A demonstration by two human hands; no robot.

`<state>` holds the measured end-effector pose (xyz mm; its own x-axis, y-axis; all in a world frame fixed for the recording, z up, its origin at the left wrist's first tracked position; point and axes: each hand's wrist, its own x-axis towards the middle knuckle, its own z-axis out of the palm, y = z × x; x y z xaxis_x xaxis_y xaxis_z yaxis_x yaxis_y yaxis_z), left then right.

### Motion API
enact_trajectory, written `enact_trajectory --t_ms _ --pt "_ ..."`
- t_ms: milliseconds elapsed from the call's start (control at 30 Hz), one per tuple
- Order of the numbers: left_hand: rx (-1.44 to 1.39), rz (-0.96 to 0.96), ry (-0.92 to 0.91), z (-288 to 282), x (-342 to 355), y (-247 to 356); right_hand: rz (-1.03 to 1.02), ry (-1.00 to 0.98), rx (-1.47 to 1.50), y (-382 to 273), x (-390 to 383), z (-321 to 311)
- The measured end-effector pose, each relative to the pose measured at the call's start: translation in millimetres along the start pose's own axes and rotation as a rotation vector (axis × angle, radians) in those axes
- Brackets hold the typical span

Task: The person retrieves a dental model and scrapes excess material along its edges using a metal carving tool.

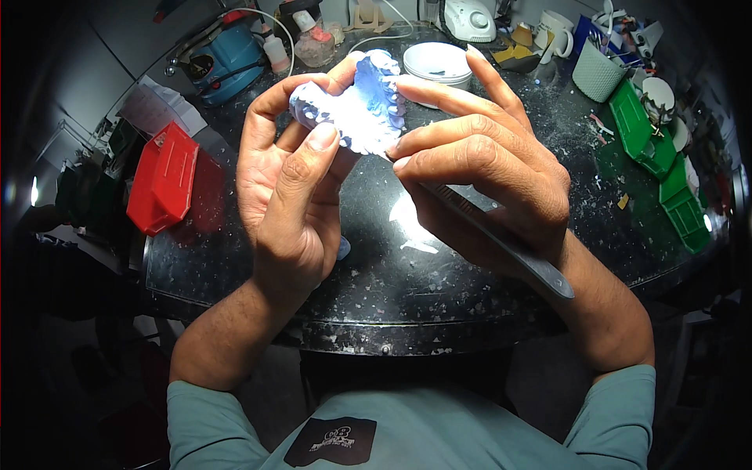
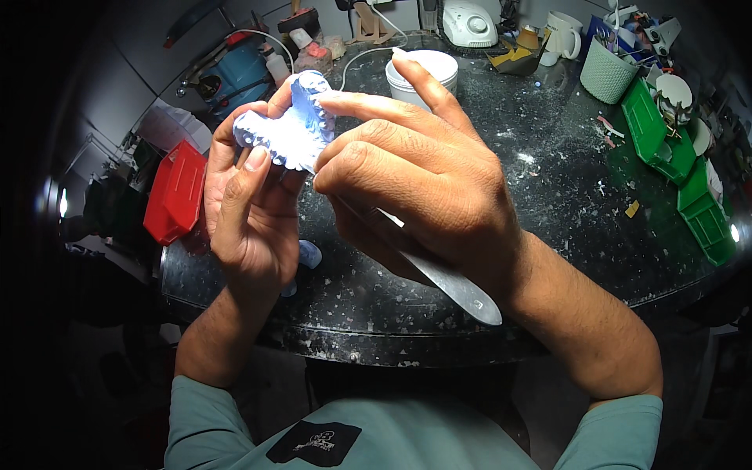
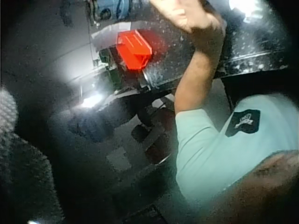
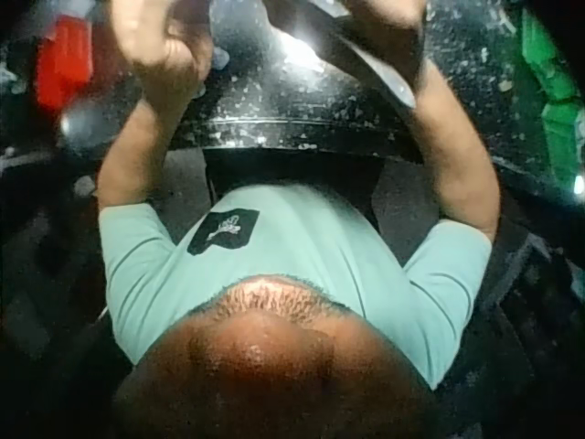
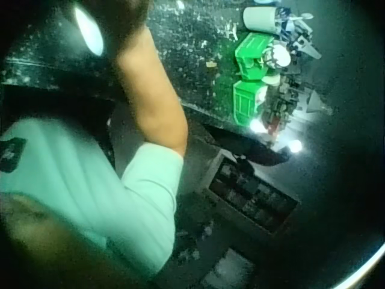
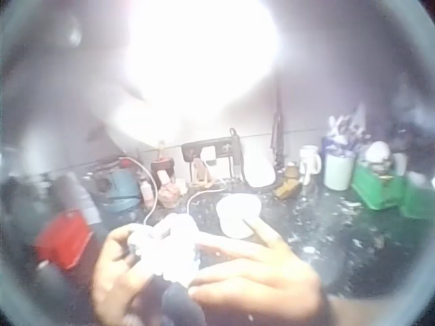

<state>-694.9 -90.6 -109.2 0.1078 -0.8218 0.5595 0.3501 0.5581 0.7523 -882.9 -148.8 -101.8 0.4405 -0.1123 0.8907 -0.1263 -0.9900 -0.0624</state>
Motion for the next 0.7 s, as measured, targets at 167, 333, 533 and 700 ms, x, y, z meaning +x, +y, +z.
enact_trajectory --t_ms 167,333,533,700 --pt "-0.003 0.001 0.019 1.8 -0.3 0.4 0.006 -0.001 -0.002 -0.4 0.3 0.2" --pt "0.003 -0.003 0.010 1.5 0.7 0.7 0.008 0.007 -0.003 0.3 -0.4 1.1" --pt "-0.056 -0.035 0.024 -0.6 0.1 -0.7 0.012 0.003 -0.034 -2.4 0.8 1.3" --pt "-0.039 -0.056 0.009 -4.2 -0.9 -2.3 0.015 -0.002 -0.043 1.8 0.1 0.5"
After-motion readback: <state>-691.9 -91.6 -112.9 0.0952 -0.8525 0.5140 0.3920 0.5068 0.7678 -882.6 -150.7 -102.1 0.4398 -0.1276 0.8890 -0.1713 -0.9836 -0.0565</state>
